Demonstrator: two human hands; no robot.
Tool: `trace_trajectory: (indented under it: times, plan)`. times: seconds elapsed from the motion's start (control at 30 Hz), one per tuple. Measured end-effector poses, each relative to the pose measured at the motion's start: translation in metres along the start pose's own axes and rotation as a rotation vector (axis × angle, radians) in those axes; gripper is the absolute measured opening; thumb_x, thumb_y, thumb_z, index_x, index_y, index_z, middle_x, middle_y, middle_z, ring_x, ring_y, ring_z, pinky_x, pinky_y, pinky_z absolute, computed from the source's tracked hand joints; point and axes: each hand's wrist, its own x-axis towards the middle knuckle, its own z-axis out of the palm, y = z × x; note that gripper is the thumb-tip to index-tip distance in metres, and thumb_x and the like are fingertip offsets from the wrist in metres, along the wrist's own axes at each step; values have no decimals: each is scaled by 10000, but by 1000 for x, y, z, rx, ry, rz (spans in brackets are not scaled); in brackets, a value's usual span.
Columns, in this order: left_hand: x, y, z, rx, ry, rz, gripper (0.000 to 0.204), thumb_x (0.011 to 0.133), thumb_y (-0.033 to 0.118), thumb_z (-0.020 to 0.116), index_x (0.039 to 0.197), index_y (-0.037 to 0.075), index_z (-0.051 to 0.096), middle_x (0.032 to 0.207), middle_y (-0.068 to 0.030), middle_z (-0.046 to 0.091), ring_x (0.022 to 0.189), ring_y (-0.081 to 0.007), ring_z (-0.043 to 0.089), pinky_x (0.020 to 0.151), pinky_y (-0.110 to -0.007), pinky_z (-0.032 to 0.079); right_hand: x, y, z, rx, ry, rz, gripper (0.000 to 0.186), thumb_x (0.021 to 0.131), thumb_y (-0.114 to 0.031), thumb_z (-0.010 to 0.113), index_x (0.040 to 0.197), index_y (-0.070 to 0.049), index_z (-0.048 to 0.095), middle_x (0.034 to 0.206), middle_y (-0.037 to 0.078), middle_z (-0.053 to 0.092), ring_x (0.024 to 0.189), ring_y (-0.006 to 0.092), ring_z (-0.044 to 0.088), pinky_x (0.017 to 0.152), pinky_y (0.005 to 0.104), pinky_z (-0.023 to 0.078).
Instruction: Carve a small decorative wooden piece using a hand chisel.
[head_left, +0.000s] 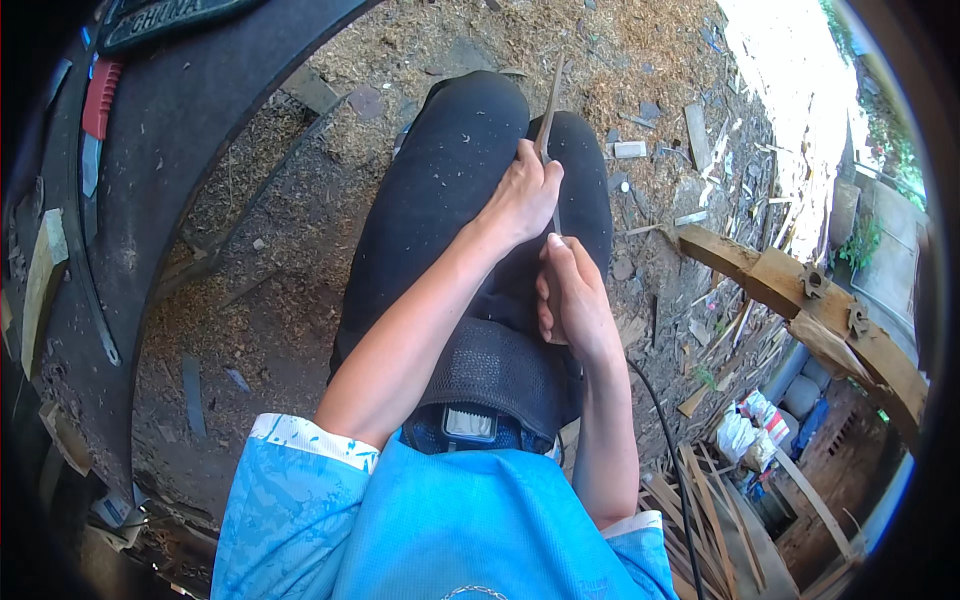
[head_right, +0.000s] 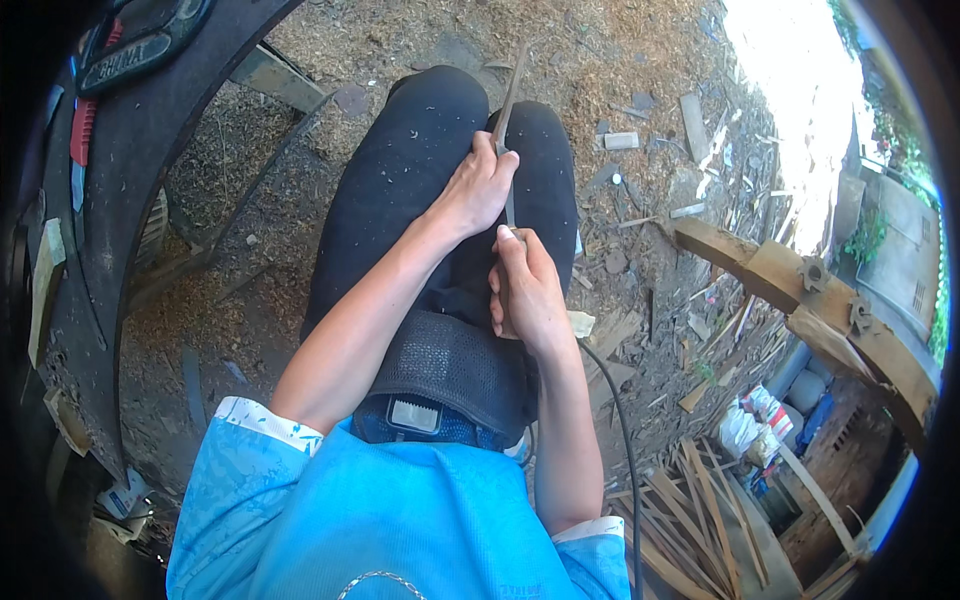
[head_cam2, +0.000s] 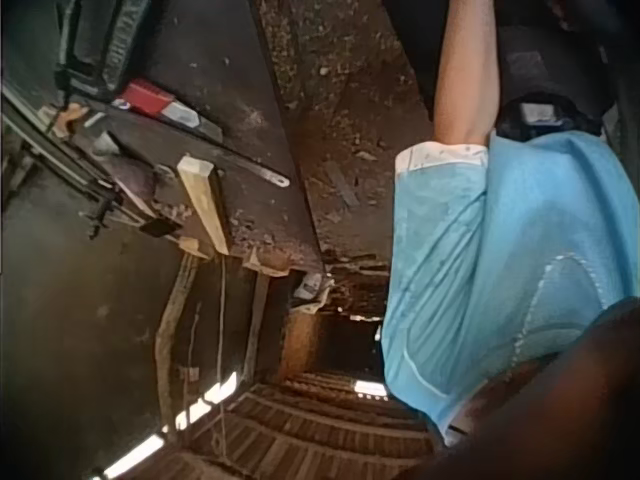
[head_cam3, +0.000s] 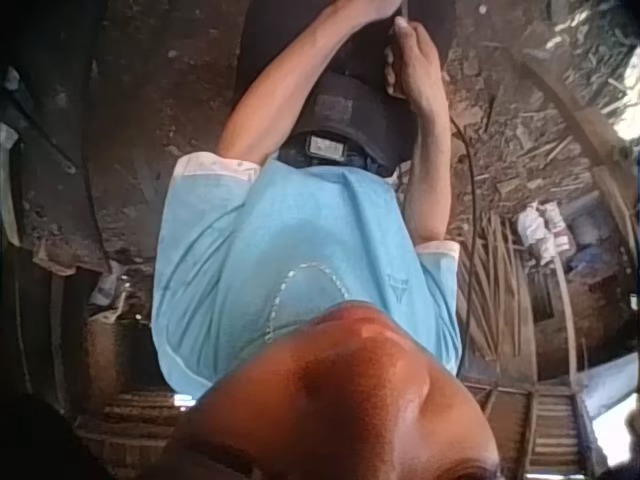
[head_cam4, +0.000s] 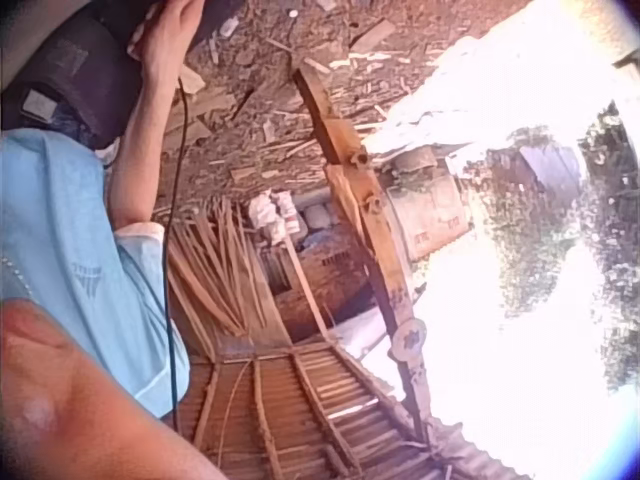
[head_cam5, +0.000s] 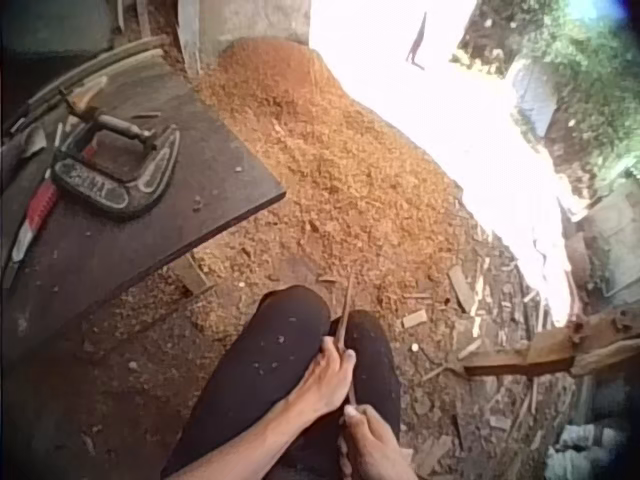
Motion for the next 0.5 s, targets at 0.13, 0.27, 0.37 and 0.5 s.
trace_trajectory:
  times: [0.13,0.27,0.37,0.5]
  plan:
    - [-2,-2,1,0,-9,-22,515,1037,383,390,1185,-110,392,1120,-442,565,1129,-558,557,1006,-525,437,8,-2,4,-34,18,-41,348,1088,-412,455,1027,-71,491,658,-3,487,382,81,446,330,244,377]
    - [-2,-7,3,-27,-24,-44,520,1037,375,388,1204,-117,392,1147,-442,555,1147,-554,547,1021,-524,424,-3,5,-7,-5,-23,-6,347,1089,-407,455,1022,-69,493,647,-6,481,386,78,446,331,243,373]
    - [-2,7,1,5,-13,52,512,1037,371,391,1194,-116,393,1120,-453,560,1127,-547,563,1002,-524,434,-15,2,-14,27,-38,11,345,1091,-403,453,1020,-68,495,645,-5,483,392,76,450,330,242,368]
    - [3,3,-3,44,-22,31,502,1038,374,394,1155,-114,401,1013,-436,598,1048,-543,603,945,-529,466,1,6,-1,8,-22,-48,352,1091,-406,454,1019,-64,492,648,1,488,392,82,454,331,248,371]
